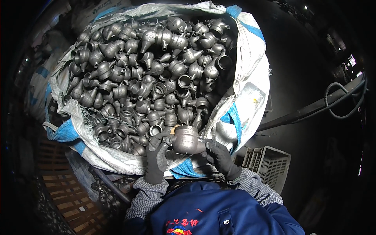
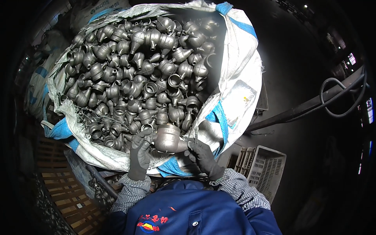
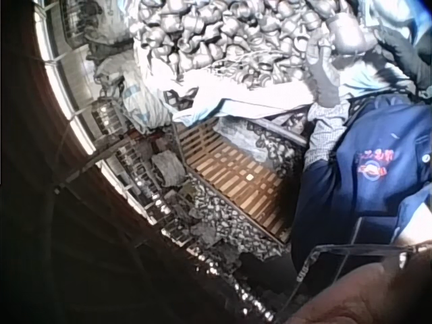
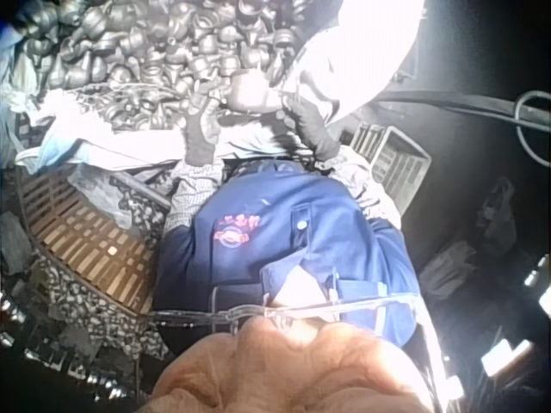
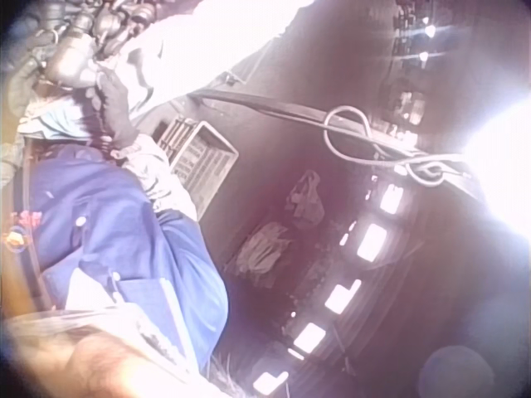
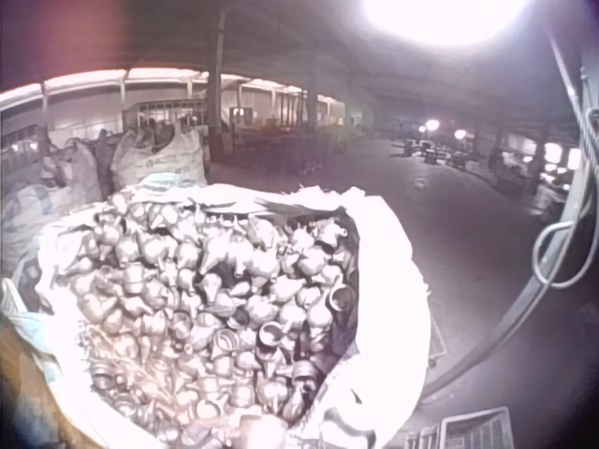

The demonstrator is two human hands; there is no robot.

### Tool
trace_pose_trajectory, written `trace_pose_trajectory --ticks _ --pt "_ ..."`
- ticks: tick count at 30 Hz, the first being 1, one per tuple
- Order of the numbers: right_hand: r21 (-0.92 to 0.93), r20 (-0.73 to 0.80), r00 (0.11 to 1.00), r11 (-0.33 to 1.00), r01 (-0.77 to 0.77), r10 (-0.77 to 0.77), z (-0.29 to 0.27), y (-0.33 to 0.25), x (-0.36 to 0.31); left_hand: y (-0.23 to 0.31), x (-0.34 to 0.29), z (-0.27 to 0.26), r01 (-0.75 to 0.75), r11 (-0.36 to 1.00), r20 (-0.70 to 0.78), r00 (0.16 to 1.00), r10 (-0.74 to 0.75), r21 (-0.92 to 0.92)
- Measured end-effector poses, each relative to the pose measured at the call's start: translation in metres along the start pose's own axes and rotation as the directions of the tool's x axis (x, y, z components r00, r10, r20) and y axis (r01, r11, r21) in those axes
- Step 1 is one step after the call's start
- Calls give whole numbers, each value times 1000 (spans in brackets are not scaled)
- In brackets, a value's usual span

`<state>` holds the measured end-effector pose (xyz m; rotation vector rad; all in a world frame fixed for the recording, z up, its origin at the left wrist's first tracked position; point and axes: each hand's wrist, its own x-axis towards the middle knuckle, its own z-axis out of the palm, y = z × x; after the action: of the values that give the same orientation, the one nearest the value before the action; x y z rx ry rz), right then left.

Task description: The person picks up metal pipe fittings from a large white bag, turns them over by hand to check their surfaces and openings, and then places them into a separate crate or returns them to the bag.

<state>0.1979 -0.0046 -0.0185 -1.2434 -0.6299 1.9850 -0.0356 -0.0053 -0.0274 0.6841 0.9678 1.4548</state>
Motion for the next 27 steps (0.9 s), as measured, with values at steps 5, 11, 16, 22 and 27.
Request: trace_pose_trajectory --ticks 5,11,16,22,27 --pt "8 -62 997 999 -52 53 -7 6 8 1 -1 2 16 999 -11 1000 -16 -30" --pt "-555 228 855 660 507 -465 -23 28 20 2 1 -5 -24 1000 59 998 23 5" --pt "-444 145 957 847 291 -253 -17 17 18 2 -2 -6 -28 999 10 1000 28 24" --pt "-338 191 966 912 232 -175 14 -12 -1 -14 5 -35 27 993 29 999 -24 -112" --pt "-192 193 957 948 253 -216 24 -9 -2 -18 5 -48 -14 994 58 998 21 -112"
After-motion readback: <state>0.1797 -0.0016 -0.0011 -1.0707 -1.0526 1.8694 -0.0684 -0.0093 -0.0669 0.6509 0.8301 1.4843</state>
